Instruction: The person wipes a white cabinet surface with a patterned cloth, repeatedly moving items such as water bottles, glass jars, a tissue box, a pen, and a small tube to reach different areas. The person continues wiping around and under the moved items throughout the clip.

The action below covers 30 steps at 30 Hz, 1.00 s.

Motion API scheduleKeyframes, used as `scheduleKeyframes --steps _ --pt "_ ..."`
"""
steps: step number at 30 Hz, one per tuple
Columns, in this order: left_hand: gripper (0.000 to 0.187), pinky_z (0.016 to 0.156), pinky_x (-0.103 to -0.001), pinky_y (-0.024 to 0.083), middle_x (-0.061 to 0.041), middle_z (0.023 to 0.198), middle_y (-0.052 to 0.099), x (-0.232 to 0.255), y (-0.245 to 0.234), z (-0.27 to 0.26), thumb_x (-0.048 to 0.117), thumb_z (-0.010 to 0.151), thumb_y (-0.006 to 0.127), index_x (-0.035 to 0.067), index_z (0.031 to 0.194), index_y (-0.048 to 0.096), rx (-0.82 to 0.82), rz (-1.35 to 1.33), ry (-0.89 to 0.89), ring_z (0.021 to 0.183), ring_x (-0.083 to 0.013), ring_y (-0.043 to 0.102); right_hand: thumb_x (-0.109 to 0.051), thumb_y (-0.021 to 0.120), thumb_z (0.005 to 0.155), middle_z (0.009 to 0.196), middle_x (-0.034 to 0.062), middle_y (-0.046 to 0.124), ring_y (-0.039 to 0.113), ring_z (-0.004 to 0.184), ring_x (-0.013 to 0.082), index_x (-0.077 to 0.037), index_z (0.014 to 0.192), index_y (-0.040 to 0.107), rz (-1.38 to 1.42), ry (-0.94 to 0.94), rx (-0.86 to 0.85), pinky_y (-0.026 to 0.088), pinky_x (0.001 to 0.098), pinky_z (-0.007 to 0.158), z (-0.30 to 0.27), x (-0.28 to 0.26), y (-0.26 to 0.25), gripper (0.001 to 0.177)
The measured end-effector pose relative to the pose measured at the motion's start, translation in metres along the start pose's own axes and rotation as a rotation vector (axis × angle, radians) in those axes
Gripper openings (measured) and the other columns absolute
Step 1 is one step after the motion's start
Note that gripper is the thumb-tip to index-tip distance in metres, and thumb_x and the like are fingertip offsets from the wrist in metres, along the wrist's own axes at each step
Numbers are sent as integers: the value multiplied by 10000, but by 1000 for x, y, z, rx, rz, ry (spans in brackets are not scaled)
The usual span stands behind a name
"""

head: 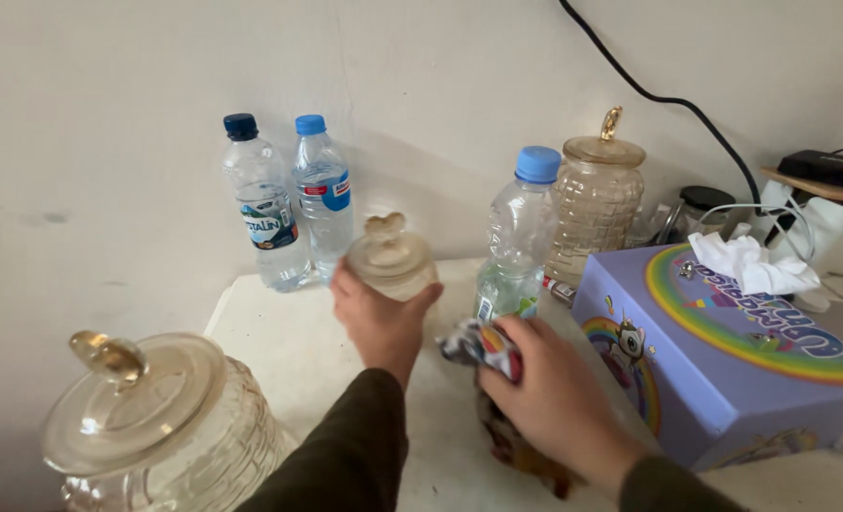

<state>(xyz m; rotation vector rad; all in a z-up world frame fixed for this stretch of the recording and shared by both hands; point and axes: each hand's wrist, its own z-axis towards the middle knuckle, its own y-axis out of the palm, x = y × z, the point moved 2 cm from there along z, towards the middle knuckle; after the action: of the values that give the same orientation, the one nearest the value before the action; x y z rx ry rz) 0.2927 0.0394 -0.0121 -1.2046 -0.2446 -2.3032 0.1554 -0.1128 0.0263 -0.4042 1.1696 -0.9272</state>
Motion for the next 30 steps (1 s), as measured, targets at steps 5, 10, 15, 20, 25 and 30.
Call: scheduleKeyframes --steps 5,10,15,20,25,30 --pt "1180 1024 -466 458 -241 1328 506 -6 23 4 297 476 1020 -41 1413 386 -89 -31 44 1238 -421 522 -267 758 773 1051 151 690 653 974 399 -78 1098 643 -90 -104 -9 516 484 814 11 -14 4 393" --pt "1226 1040 -459 469 -302 1419 331 -10 32 12 331 541 1035 8 1487 326 -227 -89 51 1258 -447 491 -289 734 772 1088 135 676 643 989 398 -121 1170 628 -136 -72 -42 515 495 803 4 -14 4 445" --pt "1454 1032 -441 493 -302 1391 317 -19 40 24 276 491 1049 149 1612 132 -519 48 19 1210 -410 521 -282 732 738 1099 101 678 645 1020 364 -159 1185 631 -137 -18 -149 517 488 827 2 -7 9 475" --pt "1287 883 -369 600 -174 1250 590 -35 62 20 155 509 987 142 1565 252 -647 -115 -170 1125 -281 674 -293 752 725 1155 62 670 647 1023 336 -208 1224 623 -166 70 -213 524 473 831 4 -2 15 522" --pt "769 774 -360 635 -118 1097 708 -34 85 9 100 621 906 55 1323 598 -627 -147 -144 968 -234 755 -273 781 701 1133 54 667 651 1012 323 -213 1229 622 -177 40 -196 528 462 819 -1 3 19 554" --pt "483 729 -338 604 -117 873 764 -30 91 14 127 688 892 32 1116 689 -578 -51 -84 801 -218 757 -242 777 708 1151 31 639 623 1085 280 -227 1268 632 -170 -35 -163 528 440 830 -7 7 23 579"
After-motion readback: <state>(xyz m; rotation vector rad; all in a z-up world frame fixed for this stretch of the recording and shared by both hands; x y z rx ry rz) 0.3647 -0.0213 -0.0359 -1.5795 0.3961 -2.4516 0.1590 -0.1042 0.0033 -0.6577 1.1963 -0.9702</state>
